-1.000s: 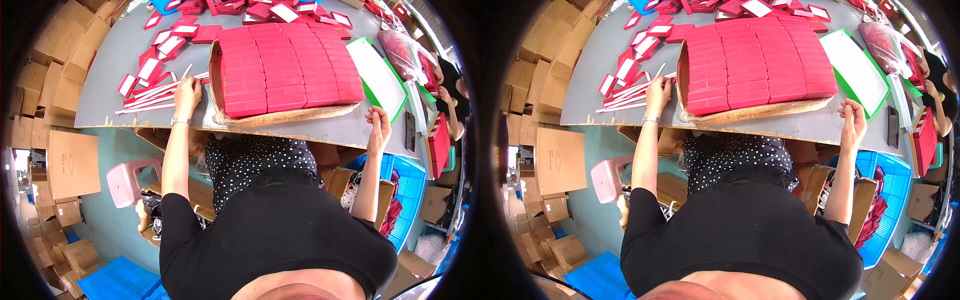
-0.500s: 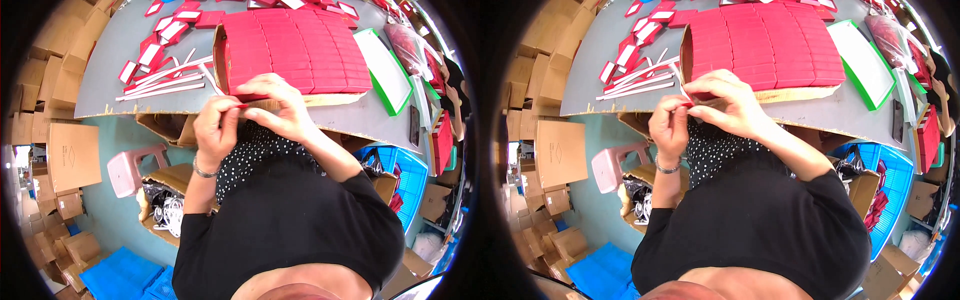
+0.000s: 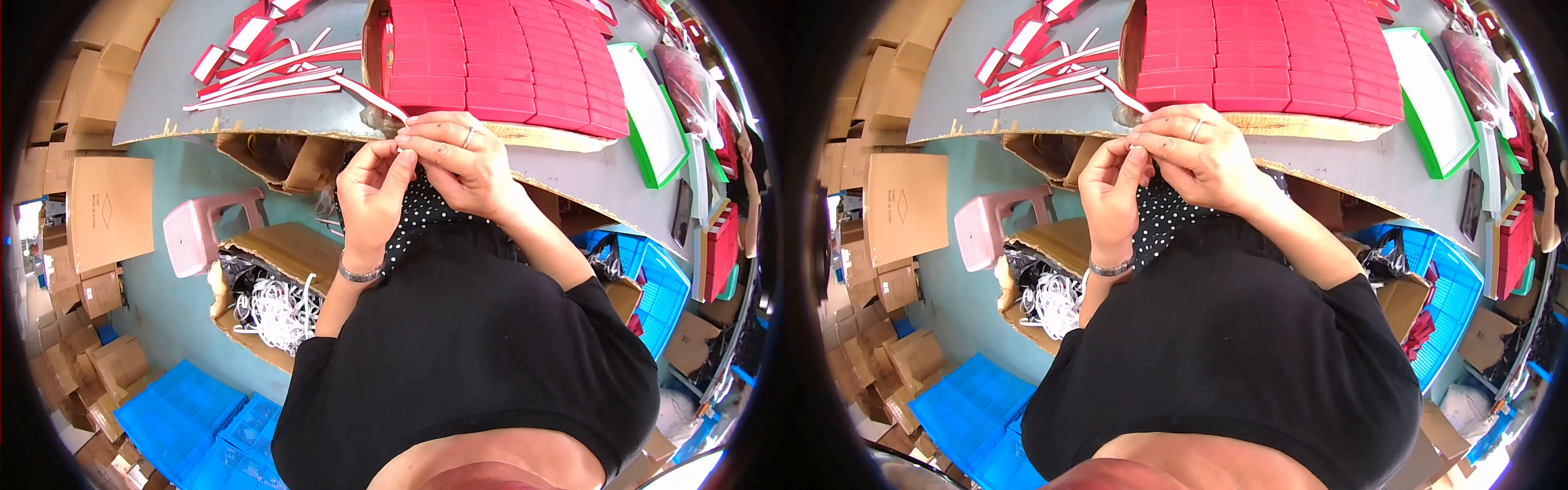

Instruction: The recorder is applying pink decorative ribbons to small red jewelry-style boxes and organizing them into containers within a factory workshop.

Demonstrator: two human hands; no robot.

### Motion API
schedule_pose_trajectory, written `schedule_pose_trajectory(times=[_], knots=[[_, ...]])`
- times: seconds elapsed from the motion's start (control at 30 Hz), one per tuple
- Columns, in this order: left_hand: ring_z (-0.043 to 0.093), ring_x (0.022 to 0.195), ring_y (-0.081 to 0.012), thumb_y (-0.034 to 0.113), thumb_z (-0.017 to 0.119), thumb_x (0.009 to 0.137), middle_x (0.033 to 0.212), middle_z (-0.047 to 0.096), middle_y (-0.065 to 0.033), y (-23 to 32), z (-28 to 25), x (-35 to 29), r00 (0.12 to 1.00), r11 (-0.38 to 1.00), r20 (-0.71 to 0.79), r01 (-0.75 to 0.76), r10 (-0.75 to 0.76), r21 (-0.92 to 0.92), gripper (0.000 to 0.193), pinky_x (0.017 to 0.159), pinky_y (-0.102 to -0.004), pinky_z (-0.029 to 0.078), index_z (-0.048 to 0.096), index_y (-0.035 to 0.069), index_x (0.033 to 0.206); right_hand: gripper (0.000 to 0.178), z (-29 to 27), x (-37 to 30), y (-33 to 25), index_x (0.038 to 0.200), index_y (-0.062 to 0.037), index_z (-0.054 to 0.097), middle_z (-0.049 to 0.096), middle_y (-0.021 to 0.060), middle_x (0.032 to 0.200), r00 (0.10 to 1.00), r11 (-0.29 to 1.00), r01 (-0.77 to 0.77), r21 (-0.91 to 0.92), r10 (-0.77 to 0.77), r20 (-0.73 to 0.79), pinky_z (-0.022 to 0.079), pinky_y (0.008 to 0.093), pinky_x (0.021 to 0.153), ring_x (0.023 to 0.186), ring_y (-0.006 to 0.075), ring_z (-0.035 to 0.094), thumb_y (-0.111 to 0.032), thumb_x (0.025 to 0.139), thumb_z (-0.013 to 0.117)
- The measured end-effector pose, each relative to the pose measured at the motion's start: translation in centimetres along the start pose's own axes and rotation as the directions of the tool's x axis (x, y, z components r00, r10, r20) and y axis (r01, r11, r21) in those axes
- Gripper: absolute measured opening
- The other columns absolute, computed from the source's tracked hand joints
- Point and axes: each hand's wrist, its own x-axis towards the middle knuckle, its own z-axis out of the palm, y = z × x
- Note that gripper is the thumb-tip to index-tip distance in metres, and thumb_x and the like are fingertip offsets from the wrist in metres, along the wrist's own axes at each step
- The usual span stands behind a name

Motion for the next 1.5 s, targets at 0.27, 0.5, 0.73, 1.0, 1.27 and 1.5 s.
schedule_pose_trajectory(times=[0.27, 0.5, 0.73, 1.0, 1.27, 1.5], knots=[[0.055, 0.072, -0.0029, 0.003, 0.062, 0.089, 0.082, 0.064, 0.0001, 1.3, -1.0, -0.8, 0.975, 0.981, 0.167, 0.123, -0.148, 0.149, 0.007, 0.066, -0.0177, 0.046, 0.063, -0.003, 0.094, 0.022, -1.8, 1.4, 0.7, 0.1, -0.0031, 0.067, 0.066, 0.0107, 0.102, 0.905, 0.777, -0.397, 0.488, 0.243, 0.35, 0.045, 0.039, 0.093, 0.116, 0.0275, 0.054, -0.005, 0.078, 0.066], [0.057, 0.075, -0.0042, 0.002, 0.06, 0.089, 0.085, 0.064, -0.0031, 3.1, -1.0, -2.0, 0.989, 0.986, 0.04, 0.14, -0.143, 0.086, 0.008, 0.068, -0.0177, 0.046, 0.062, -0.004, 0.095, 0.017, -1.2, 1.2, 0.4, 0.089, -0.0033, 0.064, 0.064, 0.0074, 0.088, 0.886, 0.771, -0.414, 0.484, 0.22, 0.408, 0.048, 0.0376, 0.083, 0.094, 0.0216, 0.061, -0.012, 0.077, 0.072], [0.056, 0.077, -0.0048, -0.006, 0.06, 0.084, 0.086, 0.062, -0.005, 5.5, -1.8, -3.7, 0.998, 0.971, 0.037, 0.037, -0.047, 0.235, 0.006, 0.066, -0.0189, 0.046, 0.061, -0.006, 0.09, 0.014, -1.4, 2.8, -2.3, 0.087, -0.0034, 0.063, 0.061, 0.0068, 0.083, 0.886, 0.794, -0.353, 0.495, 0.114, 0.449, 0.047, 0.0317, 0.072, 0.08, 0.0214, 0.058, -0.009, 0.077, 0.071], [0.057, 0.077, -0.0075, -0.002, 0.059, 0.088, 0.088, 0.062, -0.0047, 6.2, -2.2, -4.3, 0.991, 0.996, -0.105, 0.085, -0.088, -0.029, 0.006, 0.069, -0.0206, 0.047, 0.06, -0.006, 0.092, 0.01, 1.3, 2.2, -4.9, 0.084, -0.0037, 0.06, 0.061, 0.0047, 0.077, 0.909, 0.728, -0.407, 0.552, 0.263, 0.322, 0.045, 0.0286, 0.062, 0.069, 0.0167, 0.057, -0.01, 0.08, 0.067], [0.059, 0.075, -0.0066, -0.001, 0.062, 0.086, 0.085, 0.065, -0.0036, 4.1, -3.5, -4.4, 0.973, 0.985, -0.163, 0.148, -0.161, -0.088, 0.009, 0.069, -0.0203, 0.048, 0.063, -0.005, 0.095, 0.014, 2.7, 1.2, -4.9, 0.09, -0.0037, 0.061, 0.062, 0.0037, 0.079, 0.823, 0.576, -0.563, 0.592, 0.459, 0.335, 0.046, 0.0256, 0.061, 0.068, 0.0115, 0.058, -0.011, 0.081, 0.069], [0.06, 0.068, -0.0057, -0.002, 0.065, 0.084, 0.08, 0.066, -0.0031, 4.3, -2.6, -4.2, 0.957, 0.96, -0.284, 0.136, -0.063, 0.246, 0.008, 0.062, -0.0199, 0.049, 0.066, -0.005, 0.091, 0.021, 0.9, 3.3, -2.8, 0.086, -0.0061, 0.065, 0.064, 0.0038, 0.088, 0.95, 0.971, 0.199, 0.135, -0.225, 0.216, 0.048, 0.0339, 0.075, 0.085, 0.0216, 0.062, -0.007, 0.067, 0.073]])
